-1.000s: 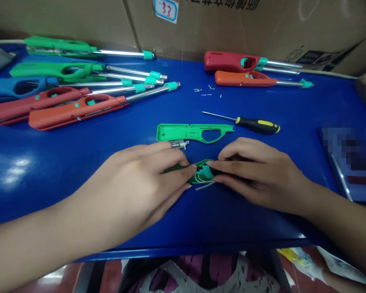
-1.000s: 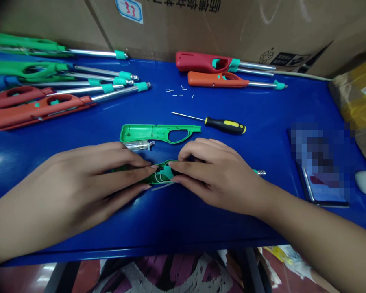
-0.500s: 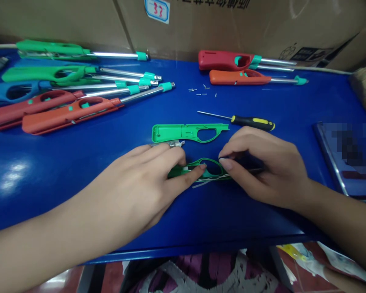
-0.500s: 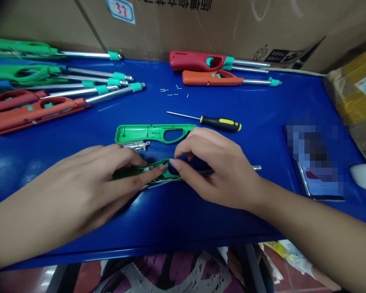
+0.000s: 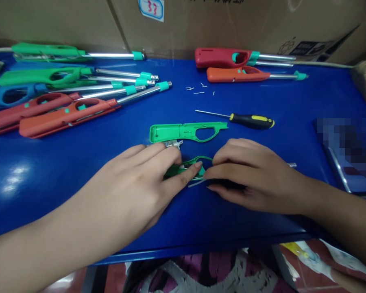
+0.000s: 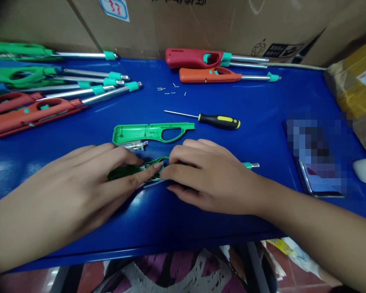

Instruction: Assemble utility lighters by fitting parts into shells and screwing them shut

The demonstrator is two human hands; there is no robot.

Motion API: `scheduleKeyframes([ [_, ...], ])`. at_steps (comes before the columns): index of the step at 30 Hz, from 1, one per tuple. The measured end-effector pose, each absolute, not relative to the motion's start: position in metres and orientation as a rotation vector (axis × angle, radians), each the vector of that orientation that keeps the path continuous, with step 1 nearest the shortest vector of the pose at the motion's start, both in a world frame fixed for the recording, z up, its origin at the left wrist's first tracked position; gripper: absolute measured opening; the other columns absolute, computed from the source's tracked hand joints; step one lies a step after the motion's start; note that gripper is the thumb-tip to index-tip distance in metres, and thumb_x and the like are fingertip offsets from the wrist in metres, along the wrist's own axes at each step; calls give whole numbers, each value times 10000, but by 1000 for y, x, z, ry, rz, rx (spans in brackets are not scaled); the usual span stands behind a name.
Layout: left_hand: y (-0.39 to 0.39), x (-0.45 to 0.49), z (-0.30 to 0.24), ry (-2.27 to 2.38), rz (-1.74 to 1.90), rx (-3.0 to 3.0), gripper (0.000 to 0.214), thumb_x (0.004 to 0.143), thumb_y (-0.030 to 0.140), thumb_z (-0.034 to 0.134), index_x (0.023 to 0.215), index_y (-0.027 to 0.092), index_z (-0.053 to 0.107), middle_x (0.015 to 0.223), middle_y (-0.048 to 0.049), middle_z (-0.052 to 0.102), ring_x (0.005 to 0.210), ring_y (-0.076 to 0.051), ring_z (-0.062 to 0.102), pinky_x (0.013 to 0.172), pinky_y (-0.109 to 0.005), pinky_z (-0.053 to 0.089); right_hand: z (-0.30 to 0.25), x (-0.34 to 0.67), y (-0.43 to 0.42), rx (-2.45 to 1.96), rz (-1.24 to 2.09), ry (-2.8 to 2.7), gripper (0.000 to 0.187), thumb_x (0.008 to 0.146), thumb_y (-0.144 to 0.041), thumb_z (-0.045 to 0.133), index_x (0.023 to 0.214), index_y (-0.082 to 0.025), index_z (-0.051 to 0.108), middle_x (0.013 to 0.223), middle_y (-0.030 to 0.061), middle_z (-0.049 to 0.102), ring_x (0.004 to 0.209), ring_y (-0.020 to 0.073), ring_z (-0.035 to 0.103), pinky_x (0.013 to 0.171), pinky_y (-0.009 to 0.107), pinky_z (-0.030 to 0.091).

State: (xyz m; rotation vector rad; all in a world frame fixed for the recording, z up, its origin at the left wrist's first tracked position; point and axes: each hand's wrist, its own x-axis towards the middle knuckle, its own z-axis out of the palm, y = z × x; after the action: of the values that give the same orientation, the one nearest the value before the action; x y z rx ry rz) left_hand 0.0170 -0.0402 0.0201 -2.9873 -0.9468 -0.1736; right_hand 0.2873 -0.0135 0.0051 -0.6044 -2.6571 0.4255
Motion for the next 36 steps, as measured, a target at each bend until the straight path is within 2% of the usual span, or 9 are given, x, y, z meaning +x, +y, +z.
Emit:
scheduleKeyframes([
  [2,-40,17,20,-963,-162,-2990,482,999,226,422,1468,237,535,1015,-110,605,908,-292,580,679,-393,458,4,287,-14,-600,427,-2668,173,982,-219,599,1144,-198,657,1035,67,667,881,181,575,772,351,467],
  [5,-41,16,20,-965,-190,-3000,474,998,216,422,1453,235,550,1014,-110,606,896,-294,580,688,-402,461,4,286,-15,-603,405,-2666,122,998,-208,578,1078,-208,670,1010,54,662,871,172,563,761,338,448],
  [10,-41,16,20,-988,-217,-3021,456,1013,231,416,1445,245,561,998,-104,603,842,-290,576,685,-417,467,6,283,-17,-589,430,-2603,67,986,-170,597,1014,-177,657,973,46,668,860,161,560,766,332,443],
  [16,-40,16,22,-988,-230,-3028,447,1010,227,426,1429,235,581,1004,-108,608,834,-284,574,675,-405,453,16,287,-16,-540,766,-2542,42,962,-131,622,956,-165,647,959,39,687,906,141,597,876,327,463],
  [20,-41,14,23,-1002,-216,-3021,449,1020,244,409,1438,258,575,1001,-106,615,838,-279,572,673,-386,436,27,293,-12,-609,941,-2420,56,931,-108,657,942,-162,653,875,25,690,842,127,628,828,299,489],
  [24,-40,15,21,-989,-207,-3021,441,1020,236,409,1422,247,592,1021,-115,620,860,-282,579,681,-385,443,28,295,-9,-594,939,-2383,102,897,-88,676,959,-164,647,841,12,678,800,126,621,786,298,490],
  [30,-39,17,20,-959,-198,-2988,455,1022,236,403,1444,248,572,1002,-106,625,852,-287,589,658,-387,468,19,294,-6,-595,784,-2601,145,907,-102,617,1032,-172,642,960,39,677,939,160,610,882,347,444],
  [36,-40,13,20,-937,-361,-3056,398,1039,248,431,1391,243,618,1250,-117,650,1073,-312,644,817,-456,567,15,294,-6,-634,717,-2630,122,915,-122,607,1016,-161,662,971,56,657,935,172,594,867,352,448],
])
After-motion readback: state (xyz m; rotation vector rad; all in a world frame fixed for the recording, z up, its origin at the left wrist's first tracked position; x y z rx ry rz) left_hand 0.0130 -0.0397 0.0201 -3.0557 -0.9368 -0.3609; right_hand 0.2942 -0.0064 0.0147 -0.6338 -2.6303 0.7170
